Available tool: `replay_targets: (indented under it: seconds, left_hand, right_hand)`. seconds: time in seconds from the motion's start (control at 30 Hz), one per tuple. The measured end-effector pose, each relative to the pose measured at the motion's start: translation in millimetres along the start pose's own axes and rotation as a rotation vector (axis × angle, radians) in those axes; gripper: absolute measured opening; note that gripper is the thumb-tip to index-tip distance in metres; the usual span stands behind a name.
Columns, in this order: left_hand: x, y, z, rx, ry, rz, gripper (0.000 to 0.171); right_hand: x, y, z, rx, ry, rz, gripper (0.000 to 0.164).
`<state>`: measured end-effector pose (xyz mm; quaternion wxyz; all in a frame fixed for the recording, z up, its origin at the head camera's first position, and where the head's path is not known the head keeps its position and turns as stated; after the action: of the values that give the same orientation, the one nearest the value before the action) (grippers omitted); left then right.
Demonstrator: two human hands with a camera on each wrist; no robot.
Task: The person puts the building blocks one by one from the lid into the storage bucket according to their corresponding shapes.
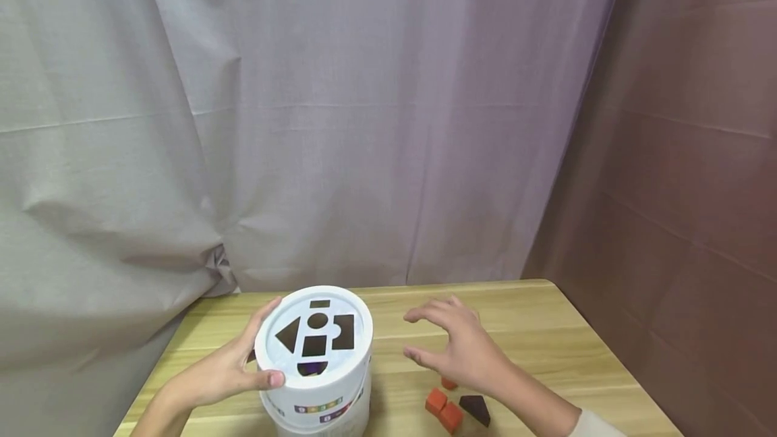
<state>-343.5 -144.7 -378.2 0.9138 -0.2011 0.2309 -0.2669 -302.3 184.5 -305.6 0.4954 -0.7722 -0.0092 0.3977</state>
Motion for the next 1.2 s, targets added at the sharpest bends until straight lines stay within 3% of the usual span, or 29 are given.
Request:
replay_targets:
  seconds: [0.3, 0.43, 0.53, 0.67, 0.77, 0.9, 1.03, 1.2]
  left_hand:
    - [5.3, -0.3, 1.4, 0.0, -0.002, -0.004, 0.121]
    - [8.6, 0.3, 3.2, -0.003, 0.003, 0.001, 0.121]
    - [9.7, 0.4, 3.6, 0.002, 0.008, -0.004, 0.121]
    - [8.2, 0.2, 3.5, -0.001, 0.004, -0.004, 0.121]
    - [6.2, 0.8, 1.4, 0.012, -0.021, -0.006, 0.121]
    - [5.4, 3.2, -0.9, 0.026, -0.055, -0.013, 0.122]
    - [6.4, 4.5, 0.5, 0.002, -0.053, -0.018, 0.122]
    - [6.1, 5.1, 0.5, 0.024, -0.061, -0.018, 0.122]
  right_hand:
    - [60.1, 23.4, 42.8, 0.025, 0.02, -0.052, 0.048]
    - [90.3, 41.8, 70.7, 0.026, 0.119, -0.195, 0.04]
    - [109.4, 57.5, 93.8, 0.039, 0.257, -0.358, 0.038]
    - [123.6, 76.7, 120.2, 0.059, 0.463, -0.495, 0.034]
    - [130.0, 86.7, 132.3, 0.07, 0.549, -0.549, 0.025]
    - [133.0, 89.5, 135.7, 0.068, 0.448, -0.571, 0.018]
    - [133.7, 83.3, 132.0, 0.091, 0.338, -0.517, 0.037]
    - [138.8, 81.6, 143.1, 0.149, 0.519, -0.522, 0.039]
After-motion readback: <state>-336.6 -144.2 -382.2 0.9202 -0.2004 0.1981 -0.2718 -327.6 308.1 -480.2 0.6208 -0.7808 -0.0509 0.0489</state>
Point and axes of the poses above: each hand's wrist, its own x-axis away from the middle knuckle, its own y-axis out of the palm, z = x × y, the point moved 9 cm from there along -x, towards the middle knuckle, and after that the axes turned 5 degrees about x, right-handed, at the moved point
